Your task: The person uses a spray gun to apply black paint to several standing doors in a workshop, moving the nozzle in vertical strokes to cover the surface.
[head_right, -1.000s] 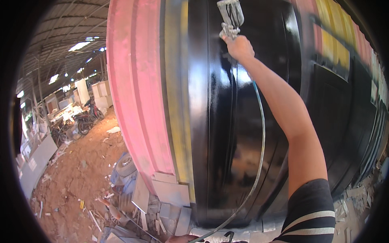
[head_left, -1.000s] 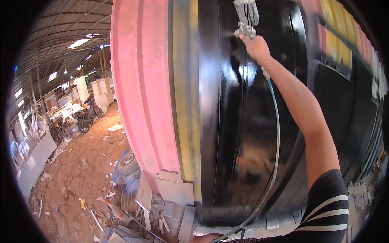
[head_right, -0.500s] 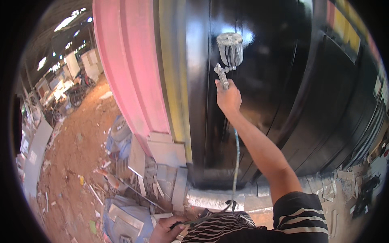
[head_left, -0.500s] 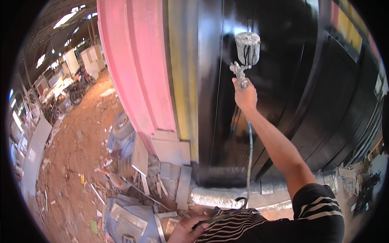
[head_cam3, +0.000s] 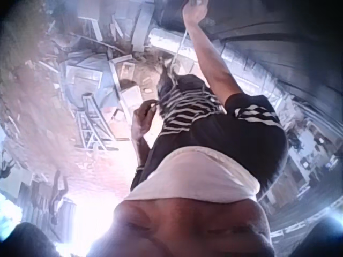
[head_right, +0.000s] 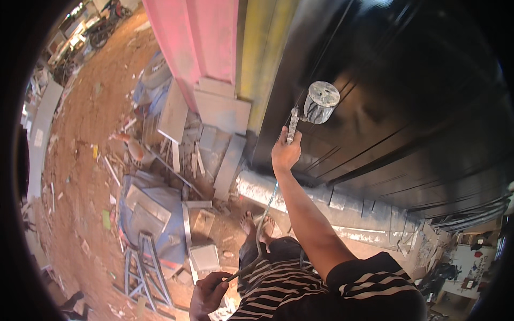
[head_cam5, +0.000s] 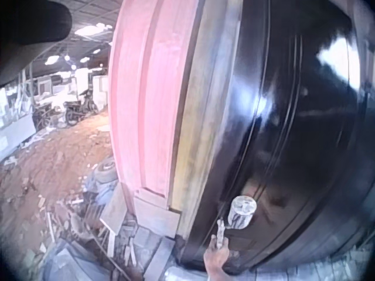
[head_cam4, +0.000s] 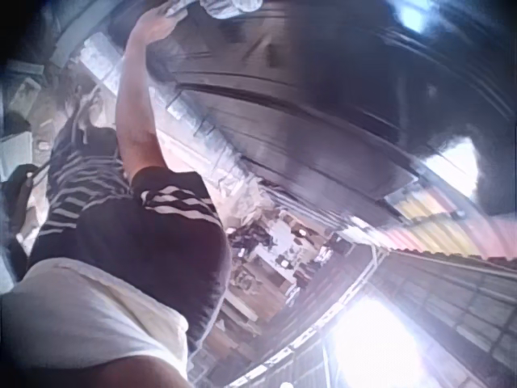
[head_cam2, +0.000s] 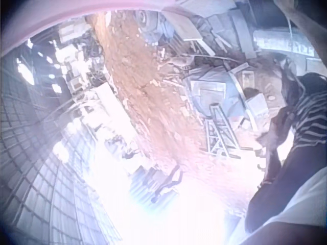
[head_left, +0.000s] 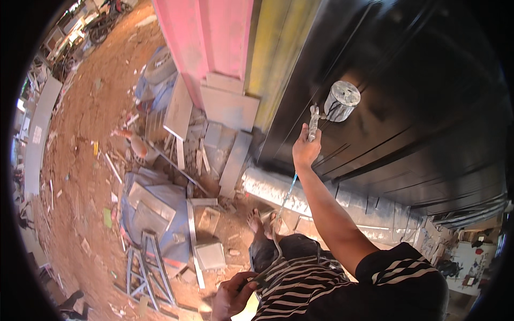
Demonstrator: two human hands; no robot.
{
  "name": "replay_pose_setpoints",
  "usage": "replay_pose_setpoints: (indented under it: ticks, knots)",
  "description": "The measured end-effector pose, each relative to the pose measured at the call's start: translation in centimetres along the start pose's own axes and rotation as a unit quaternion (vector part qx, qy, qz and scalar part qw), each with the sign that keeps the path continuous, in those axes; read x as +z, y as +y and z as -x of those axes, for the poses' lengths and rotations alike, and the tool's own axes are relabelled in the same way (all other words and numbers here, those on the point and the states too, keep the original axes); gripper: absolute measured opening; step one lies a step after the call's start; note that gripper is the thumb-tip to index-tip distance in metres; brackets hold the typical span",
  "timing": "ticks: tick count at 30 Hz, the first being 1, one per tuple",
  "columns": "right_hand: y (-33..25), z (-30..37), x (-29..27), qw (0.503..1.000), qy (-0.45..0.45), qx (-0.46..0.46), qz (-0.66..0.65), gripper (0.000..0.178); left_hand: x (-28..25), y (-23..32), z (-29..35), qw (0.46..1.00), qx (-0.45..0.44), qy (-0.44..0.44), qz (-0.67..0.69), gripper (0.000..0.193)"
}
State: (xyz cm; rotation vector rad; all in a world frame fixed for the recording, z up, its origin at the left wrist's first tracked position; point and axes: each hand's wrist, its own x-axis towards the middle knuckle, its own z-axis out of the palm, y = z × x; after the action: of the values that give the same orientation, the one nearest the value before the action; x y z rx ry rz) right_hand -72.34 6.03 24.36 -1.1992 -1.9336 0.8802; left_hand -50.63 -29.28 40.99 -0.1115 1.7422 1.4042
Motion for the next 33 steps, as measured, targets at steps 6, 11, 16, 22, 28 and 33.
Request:
replay_pose_setpoints:
  ticks: [6,11,16,22,28,33]
  knots:
    - [11.0,5.4,7.9,0.997,-0.013,0.074,0.036,0.032,0.7,-2.0,-3.4,0.993,-0.058,0.056,-0.091,0.024]
    - [20.8,9.0,14.0,0.990,-0.037,0.131,0.035,0.036,1.3,-5.0,-8.3,0.978,-0.183,0.056,-0.081,0.029]
    - [30.3,12.3,19.1,0.979,-0.069,0.181,0.066,0.036,2.0,-9.7,-12.8,0.970,-0.215,0.063,-0.094,0.028]
    - [39.8,17.0,24.3,0.960,-0.087,0.225,0.140,0.036,2.0,-15.2,-16.1,0.956,-0.278,0.064,-0.075,0.032]
    - [47.6,21.2,28.9,0.953,-0.112,0.233,0.158,0.041,1.7,-19.0,-18.9,0.925,-0.369,0.056,-0.072,0.038]
    - [51.4,23.7,31.5,0.932,-0.152,0.265,0.195,0.041,2.0,-22.9,-19.1,0.937,-0.334,0.091,-0.041,0.039]
